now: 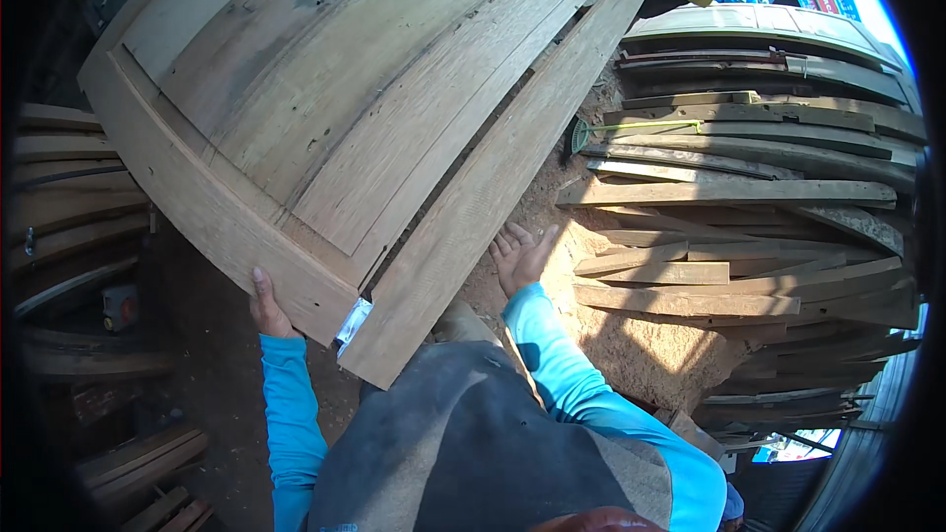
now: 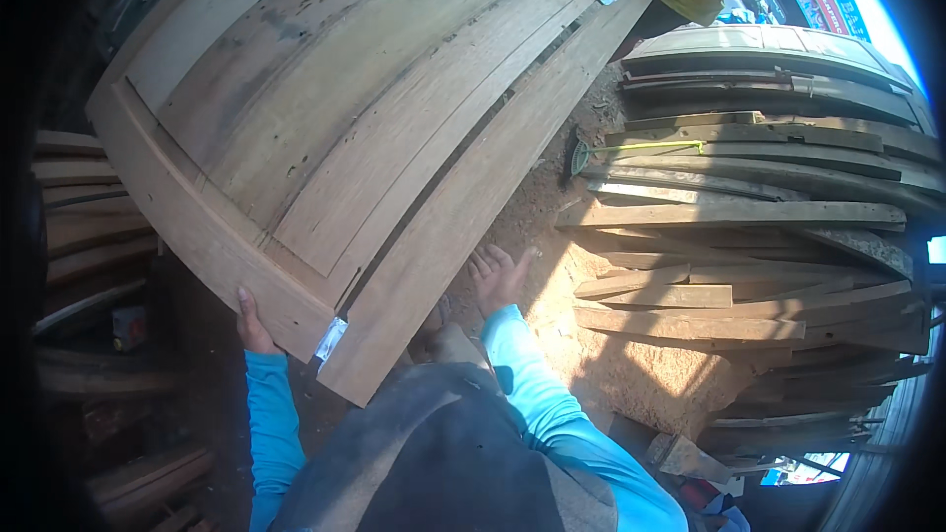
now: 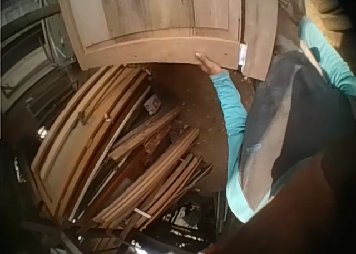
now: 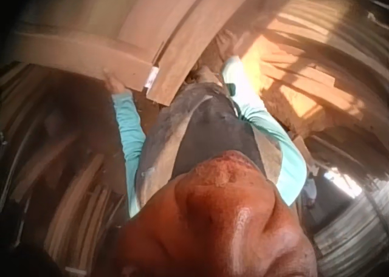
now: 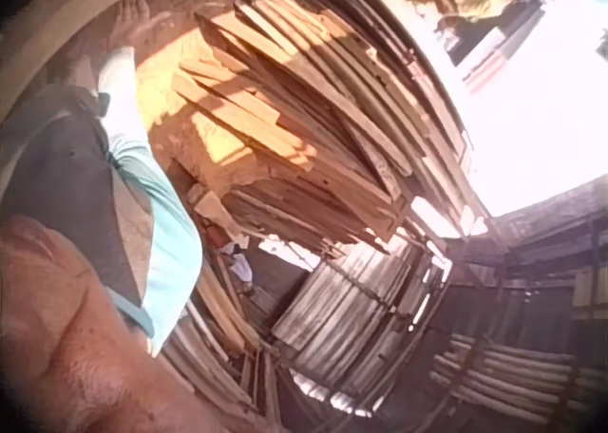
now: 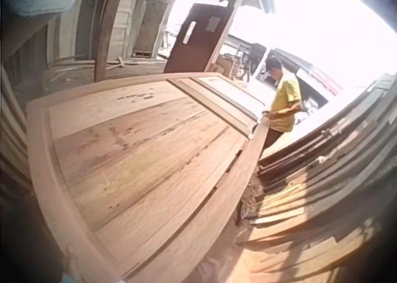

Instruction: The person joins wooden panels to form a large door, applying a substance from a white bucket with a tool and lifting the assembled sections.

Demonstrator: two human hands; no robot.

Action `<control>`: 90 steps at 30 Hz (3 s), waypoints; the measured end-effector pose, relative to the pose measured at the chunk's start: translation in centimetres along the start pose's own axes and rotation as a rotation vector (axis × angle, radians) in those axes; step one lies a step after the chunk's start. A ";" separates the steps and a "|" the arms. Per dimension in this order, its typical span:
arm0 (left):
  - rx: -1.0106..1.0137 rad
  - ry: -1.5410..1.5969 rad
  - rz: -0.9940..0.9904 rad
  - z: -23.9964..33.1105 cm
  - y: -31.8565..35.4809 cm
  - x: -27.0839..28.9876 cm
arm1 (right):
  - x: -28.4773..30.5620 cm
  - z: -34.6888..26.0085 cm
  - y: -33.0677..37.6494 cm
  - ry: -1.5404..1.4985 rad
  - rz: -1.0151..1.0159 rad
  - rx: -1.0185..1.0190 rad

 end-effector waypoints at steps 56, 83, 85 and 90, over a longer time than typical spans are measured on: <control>-0.144 -0.046 -0.009 -1.8 -1.0 1.2 | 3.3 -3.5 -5.6 0.151 0.028 -0.109; -0.030 -0.042 -0.064 0.7 0.2 0.1 | -9.4 -2.5 -4.2 0.002 -0.266 0.201; -0.071 -0.043 -0.031 0.3 0.0 0.7 | -9.5 -3.2 -2.3 0.134 -0.243 0.148; -0.041 -0.075 -0.076 -0.1 -0.3 0.8 | 4.8 -7.1 -5.9 -0.007 0.218 0.093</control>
Point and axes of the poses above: each hand's wrist, its own y-axis away from the middle knuckle, its own x-axis out of the back of the hand, z = x × y, the point moved 2 cm from there along -y, towards the middle knuckle, and after that the axes turned 2 degrees about z, right-handed, at the moved point
